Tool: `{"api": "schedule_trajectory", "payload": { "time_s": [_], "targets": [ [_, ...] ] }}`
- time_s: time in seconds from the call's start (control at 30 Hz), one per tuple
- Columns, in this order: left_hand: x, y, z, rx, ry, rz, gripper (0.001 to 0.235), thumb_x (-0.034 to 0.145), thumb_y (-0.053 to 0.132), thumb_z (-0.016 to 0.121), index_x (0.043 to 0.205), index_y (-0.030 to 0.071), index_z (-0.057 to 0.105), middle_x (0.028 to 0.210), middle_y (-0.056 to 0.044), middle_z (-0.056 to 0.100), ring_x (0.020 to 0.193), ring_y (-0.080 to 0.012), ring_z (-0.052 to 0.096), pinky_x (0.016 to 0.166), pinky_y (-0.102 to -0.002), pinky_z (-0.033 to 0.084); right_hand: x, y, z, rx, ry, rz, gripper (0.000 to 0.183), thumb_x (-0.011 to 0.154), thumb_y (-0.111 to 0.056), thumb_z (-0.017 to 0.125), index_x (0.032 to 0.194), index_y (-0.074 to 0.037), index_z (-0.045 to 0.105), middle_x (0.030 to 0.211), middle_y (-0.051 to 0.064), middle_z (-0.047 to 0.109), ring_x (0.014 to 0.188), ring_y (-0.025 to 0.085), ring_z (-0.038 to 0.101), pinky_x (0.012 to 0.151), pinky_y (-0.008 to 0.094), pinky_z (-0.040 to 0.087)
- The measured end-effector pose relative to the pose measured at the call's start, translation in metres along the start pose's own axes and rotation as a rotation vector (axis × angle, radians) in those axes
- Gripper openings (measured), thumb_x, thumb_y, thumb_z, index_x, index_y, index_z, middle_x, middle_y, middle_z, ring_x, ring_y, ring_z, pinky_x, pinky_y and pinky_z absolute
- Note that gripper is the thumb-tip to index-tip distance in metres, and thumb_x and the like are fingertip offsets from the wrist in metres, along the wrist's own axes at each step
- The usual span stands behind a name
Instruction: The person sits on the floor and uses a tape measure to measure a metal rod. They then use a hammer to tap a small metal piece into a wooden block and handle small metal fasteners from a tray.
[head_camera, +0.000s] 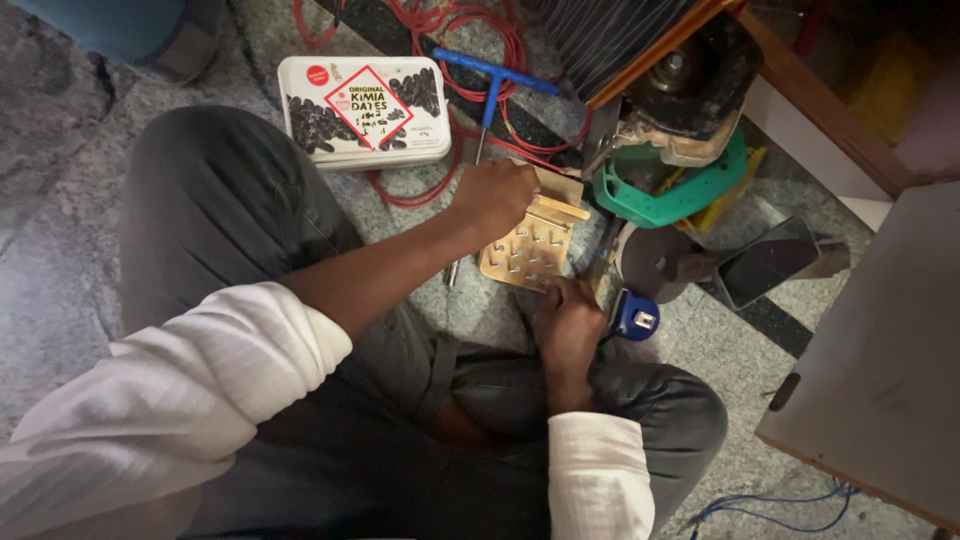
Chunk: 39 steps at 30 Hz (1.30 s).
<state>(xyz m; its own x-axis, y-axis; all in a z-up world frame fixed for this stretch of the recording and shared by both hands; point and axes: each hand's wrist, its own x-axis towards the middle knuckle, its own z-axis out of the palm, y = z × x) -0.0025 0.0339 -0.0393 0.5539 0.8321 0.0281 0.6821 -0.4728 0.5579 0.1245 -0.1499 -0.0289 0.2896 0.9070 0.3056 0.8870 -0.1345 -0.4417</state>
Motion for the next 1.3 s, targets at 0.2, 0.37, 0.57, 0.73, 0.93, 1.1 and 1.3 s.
{"api": "schedule_trajectory", "payload": {
  "time_s": [0.2,0.37,0.57,0.73,0.93,1.1,1.3],
  "targets": [
    [0.0,-0.003,0.004,0.012,0.029,0.03,0.018,0.091,0.024,0.065,0.096,0.009,0.074,0.097,-0.016,0.073,0.092,-0.0367,0.071,0.076,-0.052,0.056,0.0,-0.005,-0.001,-0.074,0.006,-0.005,0.008,0.09,-0.012,0.071,0.09,-0.004,0.074,0.087,0.02,0.07,0.076,0.041,0.07,0.069,0.048,0.056],
    [-0.001,-0.001,0.003,0.035,0.046,0.028,0.021,0.091,0.026,0.065,0.09,0.008,0.074,0.092,-0.017,0.074,0.09,-0.036,0.072,0.073,-0.052,0.057,0.002,-0.007,-0.004,-0.055,0.004,0.01,0.008,0.09,-0.011,0.07,0.091,-0.004,0.075,0.088,0.019,0.071,0.075,0.04,0.07,0.067,0.048,0.056],
    [-0.003,0.002,-0.005,0.041,-0.005,0.012,0.021,0.092,0.025,0.063,0.089,0.008,0.076,0.091,-0.016,0.074,0.09,-0.0358,0.073,0.073,-0.052,0.057,-0.005,0.005,0.004,0.026,0.064,0.013,0.008,0.087,-0.01,0.072,0.09,-0.003,0.075,0.087,0.018,0.07,0.073,0.037,0.07,0.065,0.044,0.056],
    [-0.002,0.005,-0.021,0.056,-0.016,0.122,0.02,0.087,0.023,0.064,0.097,0.011,0.077,0.096,-0.016,0.074,0.09,-0.037,0.072,0.073,-0.053,0.057,-0.008,0.044,-0.008,0.622,0.382,0.428,0.016,0.092,-0.003,0.06,0.095,0.003,0.075,0.076,0.009,0.07,0.063,0.022,0.066,0.057,0.033,0.054],
    [0.007,0.014,-0.052,0.092,-0.118,-0.001,0.025,0.095,0.033,0.064,0.111,0.016,0.075,0.103,-0.016,0.074,0.099,-0.0367,0.071,0.086,-0.053,0.055,0.002,0.092,-0.029,1.006,0.75,0.82,0.019,0.095,-0.008,0.06,0.098,0.01,0.067,0.076,0.015,0.067,0.056,0.024,0.066,0.052,0.035,0.056],
    [0.001,0.024,-0.081,0.069,-0.094,0.005,0.039,0.089,0.036,0.07,0.124,0.021,0.072,0.101,-0.017,0.075,0.096,-0.0367,0.071,0.084,-0.052,0.055,0.007,0.085,-0.028,1.047,0.678,0.843,0.021,0.091,-0.007,0.06,0.099,0.011,0.067,0.08,0.017,0.068,0.06,0.026,0.069,0.056,0.036,0.06],
    [-0.005,0.027,-0.081,0.077,-0.117,-0.007,0.038,0.09,0.037,0.072,0.123,0.018,0.072,0.101,-0.018,0.075,0.098,-0.0363,0.071,0.087,-0.051,0.055,0.011,0.078,-0.032,1.073,0.631,0.941,0.022,0.093,-0.008,0.059,0.099,0.011,0.067,0.081,0.017,0.069,0.059,0.027,0.069,0.056,0.037,0.06]
  ]
}}
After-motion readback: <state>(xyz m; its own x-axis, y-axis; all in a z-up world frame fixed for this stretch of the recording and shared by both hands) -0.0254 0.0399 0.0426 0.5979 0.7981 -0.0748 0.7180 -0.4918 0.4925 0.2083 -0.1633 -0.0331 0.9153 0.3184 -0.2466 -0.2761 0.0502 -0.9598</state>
